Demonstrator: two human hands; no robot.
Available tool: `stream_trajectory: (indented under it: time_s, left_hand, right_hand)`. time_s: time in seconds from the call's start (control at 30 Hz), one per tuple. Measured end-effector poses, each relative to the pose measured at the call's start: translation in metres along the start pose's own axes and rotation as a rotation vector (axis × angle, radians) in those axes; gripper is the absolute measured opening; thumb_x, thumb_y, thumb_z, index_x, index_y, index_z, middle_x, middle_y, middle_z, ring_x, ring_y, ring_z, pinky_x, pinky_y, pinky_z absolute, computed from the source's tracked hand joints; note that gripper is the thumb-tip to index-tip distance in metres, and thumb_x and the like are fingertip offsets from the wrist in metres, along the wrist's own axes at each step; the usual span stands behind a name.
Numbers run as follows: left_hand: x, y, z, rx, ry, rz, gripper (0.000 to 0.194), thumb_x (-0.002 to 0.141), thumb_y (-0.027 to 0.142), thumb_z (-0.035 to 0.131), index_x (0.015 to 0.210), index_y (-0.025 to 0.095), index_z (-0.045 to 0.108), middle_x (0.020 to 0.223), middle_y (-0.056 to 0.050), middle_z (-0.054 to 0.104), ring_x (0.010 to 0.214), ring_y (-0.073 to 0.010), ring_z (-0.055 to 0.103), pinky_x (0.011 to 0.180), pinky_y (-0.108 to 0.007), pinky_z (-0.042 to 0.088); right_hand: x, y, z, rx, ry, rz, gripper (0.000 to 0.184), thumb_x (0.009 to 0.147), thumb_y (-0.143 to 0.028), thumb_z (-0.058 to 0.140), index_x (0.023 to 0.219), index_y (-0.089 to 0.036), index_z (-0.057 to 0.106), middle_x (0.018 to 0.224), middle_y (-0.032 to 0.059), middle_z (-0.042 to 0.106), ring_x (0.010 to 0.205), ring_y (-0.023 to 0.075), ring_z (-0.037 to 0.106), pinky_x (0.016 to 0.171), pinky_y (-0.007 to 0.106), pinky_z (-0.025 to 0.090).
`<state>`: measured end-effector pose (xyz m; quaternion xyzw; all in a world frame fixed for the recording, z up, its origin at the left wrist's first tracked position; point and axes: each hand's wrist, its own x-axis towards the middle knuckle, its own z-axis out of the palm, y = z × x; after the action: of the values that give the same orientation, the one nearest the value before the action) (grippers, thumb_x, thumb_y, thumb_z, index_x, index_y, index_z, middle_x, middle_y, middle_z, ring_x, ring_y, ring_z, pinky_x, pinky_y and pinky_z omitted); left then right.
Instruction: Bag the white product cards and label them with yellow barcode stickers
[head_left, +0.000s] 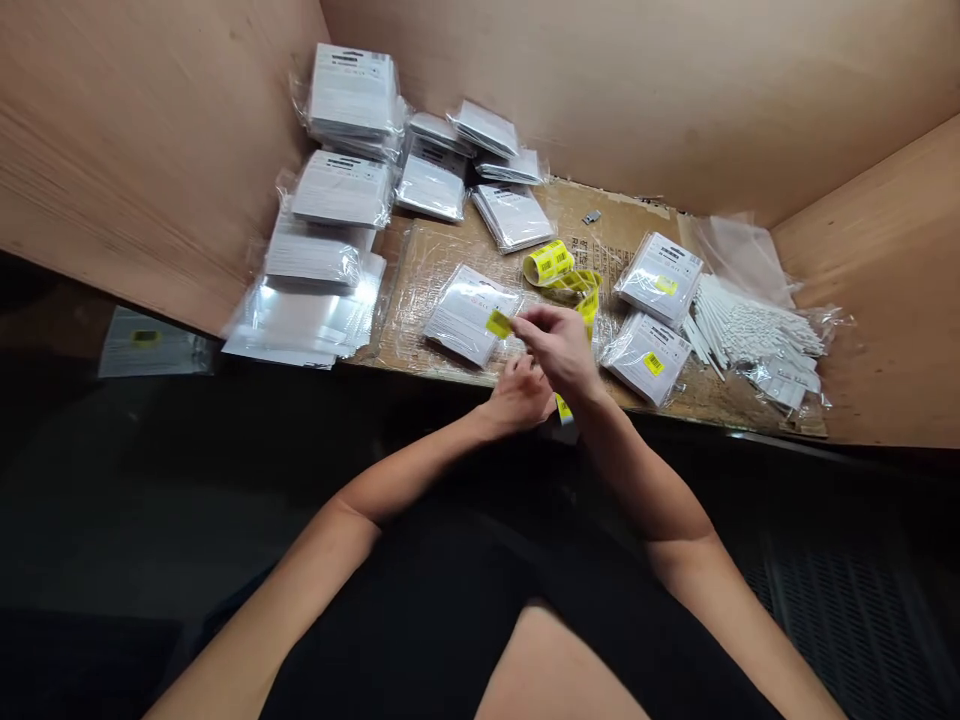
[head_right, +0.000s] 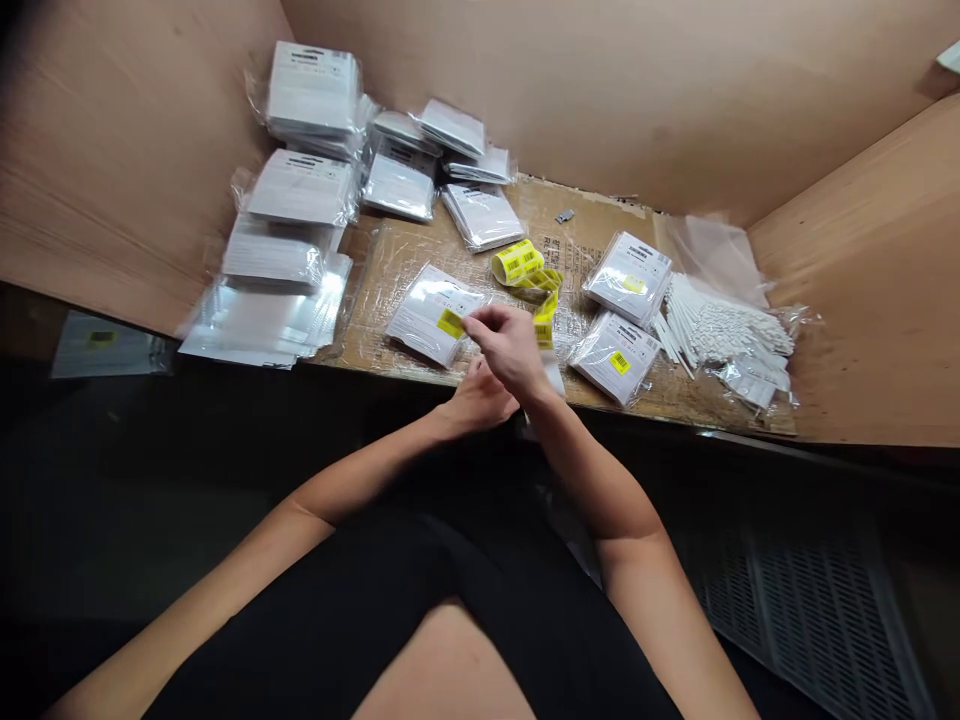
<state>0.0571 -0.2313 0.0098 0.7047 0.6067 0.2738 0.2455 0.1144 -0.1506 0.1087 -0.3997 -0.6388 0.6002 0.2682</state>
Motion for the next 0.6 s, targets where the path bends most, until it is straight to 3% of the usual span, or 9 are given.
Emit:
stream_trajectory:
  time_s: [0.13,0.27,0.37,0.47,0.53,0.6]
  left_hand:
    - [-0.012,0.003,0.015,0.346,-0.01,0.113,0.038,0.11,0.028,0.054,0.141,0.01,0.067,0.14,-0.022,0.062,0.139,-0.046,0.049,0.116,-0.069,0.038]
    - [-0.011,-0.006,0.02,0.372,0.025,0.175,0.043,0.111,0.024,0.051,0.151,0.009,0.059,0.154,-0.023,0.052,0.145,-0.043,0.046,0.122,-0.066,0.036]
    - [-0.009,-0.007,0.025,0.326,0.06,0.216,0.049,0.112,0.016,0.046,0.161,0.013,0.049,0.16,-0.019,0.046,0.153,-0.0375,0.039,0.128,-0.061,0.032]
    - [-0.018,-0.001,0.019,0.306,0.01,0.163,0.05,0.112,0.014,0.046,0.161,0.015,0.049,0.162,-0.018,0.044,0.155,-0.0343,0.038,0.13,-0.055,0.031]
    - [-0.035,0.003,-0.003,0.276,-0.083,0.166,0.046,0.109,0.014,0.055,0.155,0.014,0.056,0.161,-0.018,0.045,0.155,-0.0352,0.037,0.13,-0.054,0.032]
    - [-0.055,0.002,-0.045,0.163,-0.225,0.26,0.04,0.105,0.016,0.065,0.145,0.016,0.065,0.156,-0.016,0.052,0.15,-0.0357,0.044,0.127,-0.051,0.037]
  right_hand:
    - [0.046,-0.001,0.044,0.086,-0.121,0.318,0.017,0.084,-0.024,0.074,0.075,-0.012,0.067,0.066,0.0003,0.062,0.043,0.0057,0.037,0.043,0.024,0.025]
    - [0.061,0.016,0.06,-0.173,-0.108,0.362,0.02,0.088,-0.023,0.068,0.071,-0.013,0.066,0.061,0.0026,0.062,0.044,0.0107,0.047,0.044,0.026,0.03]
    - [0.061,0.027,0.059,-0.531,-0.059,0.215,0.021,0.086,-0.031,0.077,0.079,-0.013,0.068,0.071,0.0059,0.067,0.062,0.0173,0.059,0.058,0.028,0.042]
    - [0.054,0.027,0.059,-0.854,0.016,-0.024,0.041,0.088,-0.037,0.08,0.117,-0.011,0.068,0.097,0.0131,0.074,0.085,0.0254,0.065,0.076,0.033,0.048]
    - [0.048,0.024,0.065,-0.988,-0.007,-0.205,0.046,0.1,-0.04,0.066,0.135,-0.01,0.063,0.113,0.0192,0.073,0.1,0.0311,0.066,0.089,0.04,0.049]
    - [0.045,0.024,0.076,-1.078,-0.076,-0.398,0.05,0.107,-0.043,0.055,0.147,-0.014,0.06,0.139,0.0232,0.064,0.124,0.0368,0.06,0.105,0.049,0.045]
